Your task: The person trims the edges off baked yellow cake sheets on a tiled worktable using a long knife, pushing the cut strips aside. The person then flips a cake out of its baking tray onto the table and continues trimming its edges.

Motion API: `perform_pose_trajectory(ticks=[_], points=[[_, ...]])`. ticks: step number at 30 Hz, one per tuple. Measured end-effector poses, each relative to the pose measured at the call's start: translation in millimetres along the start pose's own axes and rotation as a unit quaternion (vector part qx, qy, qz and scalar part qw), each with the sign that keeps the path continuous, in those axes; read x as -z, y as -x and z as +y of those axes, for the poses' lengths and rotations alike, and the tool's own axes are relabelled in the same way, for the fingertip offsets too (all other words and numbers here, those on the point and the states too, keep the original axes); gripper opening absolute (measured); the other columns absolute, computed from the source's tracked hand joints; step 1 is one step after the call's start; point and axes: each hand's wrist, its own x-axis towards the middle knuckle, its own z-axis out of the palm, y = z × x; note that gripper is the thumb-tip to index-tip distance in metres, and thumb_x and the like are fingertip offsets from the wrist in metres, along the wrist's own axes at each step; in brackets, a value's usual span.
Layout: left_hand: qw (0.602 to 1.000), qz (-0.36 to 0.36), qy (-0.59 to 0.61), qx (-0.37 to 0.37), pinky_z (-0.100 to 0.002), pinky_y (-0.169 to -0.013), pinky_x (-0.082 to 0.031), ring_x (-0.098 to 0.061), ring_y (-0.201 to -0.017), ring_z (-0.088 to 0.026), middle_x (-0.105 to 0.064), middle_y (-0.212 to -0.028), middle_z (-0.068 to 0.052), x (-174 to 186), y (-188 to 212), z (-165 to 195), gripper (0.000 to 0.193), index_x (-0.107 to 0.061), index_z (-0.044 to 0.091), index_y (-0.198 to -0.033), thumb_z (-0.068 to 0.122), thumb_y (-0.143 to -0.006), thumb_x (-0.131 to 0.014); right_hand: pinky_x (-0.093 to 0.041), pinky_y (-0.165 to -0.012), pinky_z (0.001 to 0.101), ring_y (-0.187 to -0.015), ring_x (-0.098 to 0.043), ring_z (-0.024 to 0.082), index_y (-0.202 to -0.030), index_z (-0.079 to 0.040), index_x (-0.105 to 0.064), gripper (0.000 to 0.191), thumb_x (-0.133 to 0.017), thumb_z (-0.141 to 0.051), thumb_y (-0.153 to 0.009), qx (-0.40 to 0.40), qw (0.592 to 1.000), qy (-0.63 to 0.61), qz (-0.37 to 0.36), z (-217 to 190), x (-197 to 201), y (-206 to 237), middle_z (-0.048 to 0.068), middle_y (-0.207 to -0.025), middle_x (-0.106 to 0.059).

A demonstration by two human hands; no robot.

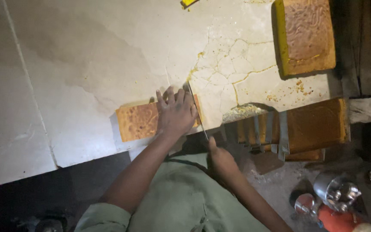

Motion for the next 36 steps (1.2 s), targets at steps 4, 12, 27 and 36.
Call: perform_pose_trajectory(ticks=[4,12,27,36], points=[[0.999,0.046,0.016,-0.012,-0.071,-0.118,-0.019,-0.043,-0.139,-0.04,-0.056,-0.139,-0.018,-0.9,5.1,-1.3,0.051,-0.058,0.001,-0.135,0.034,-0.096,-0.054,-0.053,-0.076,0.0574,-0.088,-0.069,0.051,-0.135,0.001,-0.039,0.048,-0.058,-0.009,-0.092,-0.056,0.998,-0.012,0.016,-0.5,4.0,-59.3,0.032,-0.091,-0.069],[0.999,0.006,-0.036,-0.028,-0.068,-0.119,-0.017,-0.039,-0.145,-0.04,-0.051,-0.147,-0.024,7.4,9.5,-4.3,0.05,-0.059,0.002,-0.128,0.034,-0.091,-0.059,-0.054,-0.08,0.0579,-0.089,-0.069,0.052,-0.13,0.002,-0.039,0.05,-0.06,-0.013,-0.087,-0.081,0.995,-0.04,0.037,-56.6,45.7,-62.2,0.032,-0.09,-0.071],[0.999,0.007,-0.009,-0.031,-0.066,-0.12,-0.018,-0.039,-0.145,-0.039,-0.049,-0.148,-0.023,-2.8,9.1,-12.7,0.061,-0.052,-0.004,-0.138,0.037,-0.093,-0.055,-0.053,-0.072,0.0585,-0.081,-0.068,0.051,-0.139,0.005,-0.032,0.063,-0.06,-0.007,-0.083,-0.072,0.997,-0.013,-0.011,-20.5,-9.9,-53.9,0.031,-0.087,-0.068],[0.998,0.052,-0.022,-0.004,-0.065,-0.122,-0.014,-0.032,-0.149,-0.043,-0.045,-0.154,-0.023,5.7,20.4,-13.5,0.063,-0.047,-0.001,-0.146,0.035,-0.094,-0.052,-0.052,-0.08,0.0576,-0.093,-0.066,0.052,-0.149,0.008,-0.028,0.076,-0.06,-0.009,-0.082,-0.068,0.998,-0.016,-0.001,-81.9,51.4,-51.8,0.035,-0.097,-0.068]])
